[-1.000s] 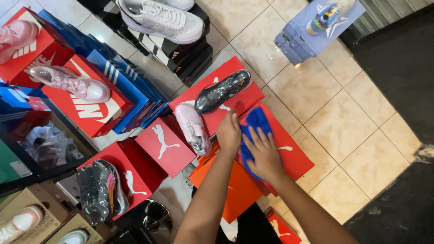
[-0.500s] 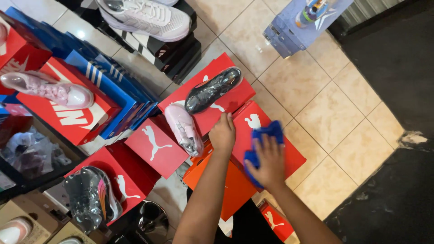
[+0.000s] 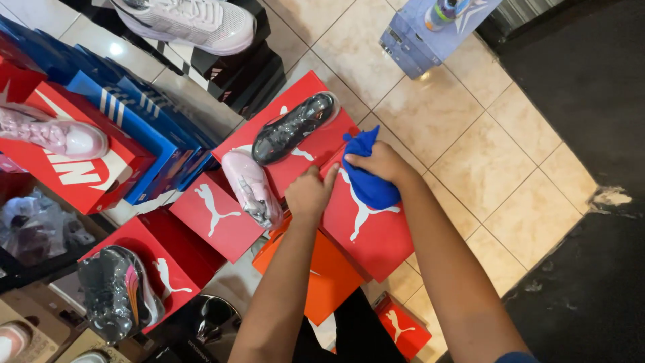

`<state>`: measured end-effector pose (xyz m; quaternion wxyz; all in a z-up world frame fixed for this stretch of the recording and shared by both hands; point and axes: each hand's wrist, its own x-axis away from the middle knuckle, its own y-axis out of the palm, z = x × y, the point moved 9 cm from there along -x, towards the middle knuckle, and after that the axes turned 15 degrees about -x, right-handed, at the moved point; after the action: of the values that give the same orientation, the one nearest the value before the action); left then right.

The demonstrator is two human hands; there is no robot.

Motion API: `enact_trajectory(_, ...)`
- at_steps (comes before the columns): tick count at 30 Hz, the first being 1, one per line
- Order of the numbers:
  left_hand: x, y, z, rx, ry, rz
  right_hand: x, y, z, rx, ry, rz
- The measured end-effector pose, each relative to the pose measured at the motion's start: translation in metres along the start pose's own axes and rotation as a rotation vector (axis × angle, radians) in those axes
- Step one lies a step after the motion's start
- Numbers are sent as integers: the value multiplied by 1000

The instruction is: Cleaning shoes and shoe boxes with a cloth and organizing them.

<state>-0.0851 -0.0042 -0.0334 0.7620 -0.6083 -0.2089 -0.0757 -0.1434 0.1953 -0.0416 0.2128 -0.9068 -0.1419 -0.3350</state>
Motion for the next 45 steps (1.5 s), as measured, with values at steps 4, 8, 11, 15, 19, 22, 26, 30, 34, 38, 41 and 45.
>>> enact_trajectory(4, 2, -5, -2, 25, 3, -17, 57, -22, 40, -46, 39, 47)
enact_trajectory(8, 2, -2, 1, 16, -3, -77, 103, -47, 137, -110, 183, 7)
enact_trajectory(11, 6, -3, -1, 2, -11, -90, 102, -35, 121, -67, 206, -63)
enact_trajectory(15, 1, 3, -2, -7, -6, -74, 51, -13, 26, -11, -31, -89)
enact_trajectory(19, 4, -1, -2, -70, 1, -66, 17, -8, 17, -195, -162, -17)
enact_trajectory(22, 1, -1, -1, -84, 9, -97, 36, -17, 47, -286, -172, -2)
enact_trajectory(26, 8, -2, -4, -87, -9, -156, 105, -38, 139, -247, -33, 40)
enact_trajectory(30, 1, 3, -4, -67, -27, -181, 152, -52, 167, -22, 61, 149)
enact_trajectory(34, 0, -2, -2, -46, -44, -155, 163, 7, 43, 466, -591, 657)
enact_trajectory(38, 4, 5, -8, -43, -32, -163, 121, 86, -9, 540, -395, 595)
enact_trajectory(41, -3, 8, -12, -16, -31, -143, 112, 116, -19, 455, -507, 470)
enact_trajectory(45, -2, 2, -9, 15, -1, -114, 162, 122, 22, 428, -652, 203)
